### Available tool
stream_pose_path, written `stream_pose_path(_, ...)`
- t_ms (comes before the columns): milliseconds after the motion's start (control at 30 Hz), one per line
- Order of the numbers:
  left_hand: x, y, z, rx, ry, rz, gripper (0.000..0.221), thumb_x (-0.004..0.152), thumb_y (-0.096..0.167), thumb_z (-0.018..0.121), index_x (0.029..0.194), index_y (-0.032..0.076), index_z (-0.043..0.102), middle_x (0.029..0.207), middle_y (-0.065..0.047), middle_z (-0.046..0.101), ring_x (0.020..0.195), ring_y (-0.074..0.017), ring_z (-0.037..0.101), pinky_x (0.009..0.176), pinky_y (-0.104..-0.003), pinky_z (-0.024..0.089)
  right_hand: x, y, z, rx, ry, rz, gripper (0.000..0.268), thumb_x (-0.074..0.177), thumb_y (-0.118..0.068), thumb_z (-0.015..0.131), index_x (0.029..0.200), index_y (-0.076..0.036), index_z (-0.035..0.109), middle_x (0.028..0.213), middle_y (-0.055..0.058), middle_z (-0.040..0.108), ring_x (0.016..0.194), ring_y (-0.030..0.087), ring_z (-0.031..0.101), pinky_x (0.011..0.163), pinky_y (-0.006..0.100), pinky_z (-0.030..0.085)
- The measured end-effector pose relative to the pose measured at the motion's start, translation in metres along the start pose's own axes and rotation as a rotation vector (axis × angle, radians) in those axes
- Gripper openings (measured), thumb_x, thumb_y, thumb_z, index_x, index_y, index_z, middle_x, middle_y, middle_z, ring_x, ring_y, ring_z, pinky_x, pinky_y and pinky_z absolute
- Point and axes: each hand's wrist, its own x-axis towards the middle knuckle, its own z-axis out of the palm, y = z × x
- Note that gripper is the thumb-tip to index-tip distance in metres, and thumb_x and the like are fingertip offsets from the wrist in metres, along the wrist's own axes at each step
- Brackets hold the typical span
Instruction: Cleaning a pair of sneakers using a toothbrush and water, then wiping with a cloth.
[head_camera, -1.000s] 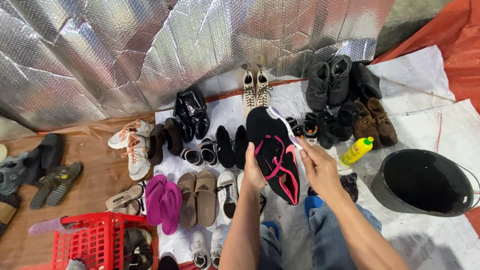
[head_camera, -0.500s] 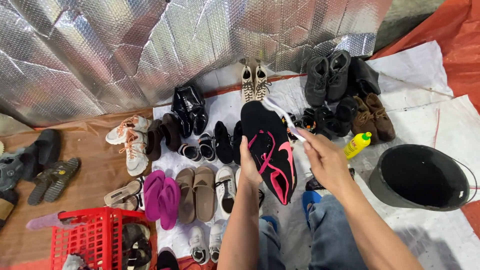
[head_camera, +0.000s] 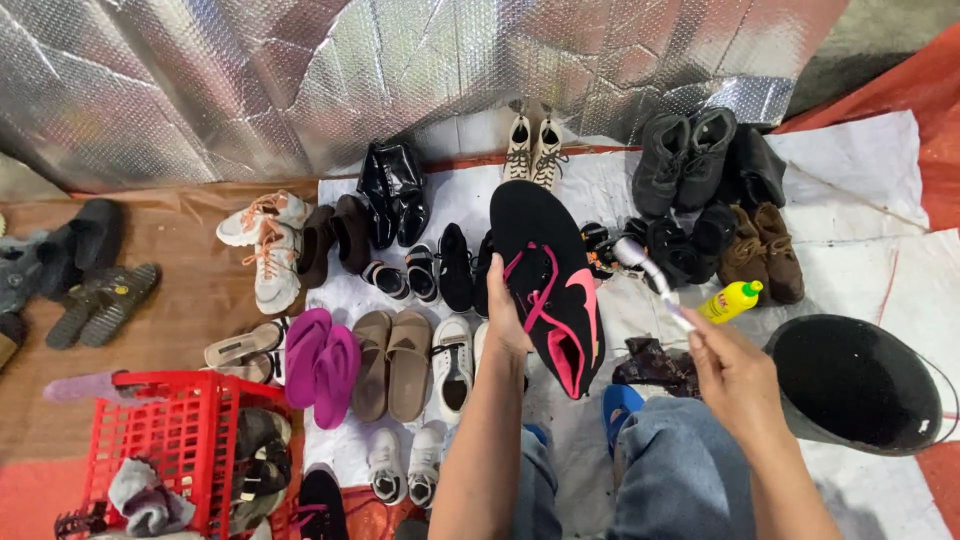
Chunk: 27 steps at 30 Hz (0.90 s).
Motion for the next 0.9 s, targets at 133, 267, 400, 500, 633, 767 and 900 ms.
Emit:
stream_pose_path(133, -0.035, -0.005, 0.059, 0.052, 0.089, 0.035, 0.07, 0.091, 0.073, 0.072, 0.126, 0.013, 0.079, 0.114, -0.021, 0.081, 0.092, -0.0333, 0.078, 0.088, -0.045, 0.067, 0.015, -0.037, -0.002, 0.086, 0.042, 0.037, 0.039, 0.111, -0.009, 0.06, 0.147, -0.008, 0.073, 0.091, 0.018, 0.077, 0.085, 0.037, 0.076, 0.076, 0.046, 0.06)
stream_pose_path(267, -0.036, -0.013, 0.061, 0.095, 0.01, 0.092, 0.076, 0.099, 0.068, 0.068, 0.143, 0.005, 0.068, 0.133, -0.027, 0.072, 0.118, -0.0403, 0.072, 0.103, -0.056, 0.058, 0.038, -0.067, 0.016, 0.112, 0.041, -0.076, 0.039, 0.103, -0.004, 0.065, 0.14, -0.013, 0.076, 0.093, 0.015, 0.079, 0.084, 0.035, 0.076, 0.073, 0.045, 0.061)
stream_pose_path(400, -0.037, -0.012, 0.059, 0.062, -0.034, 0.149, 0.079, 0.101, 0.065, 0.065, 0.154, 0.008, 0.057, 0.14, -0.028, 0.067, 0.13, -0.0435, 0.066, 0.111, -0.06, 0.052, 0.06, -0.066, 0.035, 0.153, 0.083, -0.153, 0.033, 0.105, -0.009, 0.067, 0.135, -0.016, 0.079, 0.099, 0.008, 0.079, 0.084, 0.028, 0.076, 0.074, 0.038, 0.06)
stream_pose_path(500, -0.033, -0.008, 0.054, 0.125, -0.07, 0.18, 0.067, 0.107, 0.057, 0.06, 0.153, 0.008, 0.06, 0.144, -0.025, 0.067, 0.131, -0.0395, 0.067, 0.112, -0.055, 0.054, 0.08, -0.084, 0.033, 0.145, 0.101, -0.232, 0.033, 0.104, -0.007, 0.068, 0.135, -0.012, 0.079, 0.1, 0.01, 0.077, 0.083, 0.028, 0.074, 0.072, 0.037, 0.06)
stream_pose_path(633, -0.025, -0.015, 0.044, 0.146, -0.102, 0.169, 0.065, 0.108, 0.054, 0.059, 0.156, 0.011, 0.058, 0.148, -0.021, 0.066, 0.135, -0.037, 0.064, 0.114, -0.053, 0.053, 0.09, -0.078, 0.041, -0.013, 0.126, -0.293, 0.031, 0.104, -0.011, 0.07, 0.132, -0.016, 0.08, 0.098, 0.006, 0.076, 0.085, 0.027, 0.075, 0.073, 0.037, 0.06)
stream_pose_path(767, -0.013, -0.011, 0.032, 0.166, -0.103, 0.165, 0.071, 0.107, 0.055, 0.06, 0.163, 0.012, 0.049, 0.155, -0.023, 0.059, 0.141, -0.0386, 0.058, 0.117, -0.055, 0.049, 0.079, -0.081, 0.028, -0.036, -0.027, -0.253, 0.03, 0.101, -0.013, 0.069, 0.127, -0.021, 0.082, 0.087, 0.007, 0.075, 0.076, 0.028, 0.076, 0.067, 0.036, 0.059)
stream_pose_path(900, -0.024, -0.013, 0.046, 0.106, -0.104, 0.208, 0.07, 0.106, 0.045, 0.063, 0.163, 0.011, 0.044, 0.163, -0.023, 0.049, 0.148, -0.039, 0.05, 0.125, -0.054, 0.041, 0.067, -0.09, 0.006, 0.079, -0.156, -0.204, 0.034, 0.096, -0.007, 0.069, 0.124, -0.021, 0.083, 0.083, 0.012, 0.078, 0.074, 0.037, 0.077, 0.063, 0.044, 0.059)
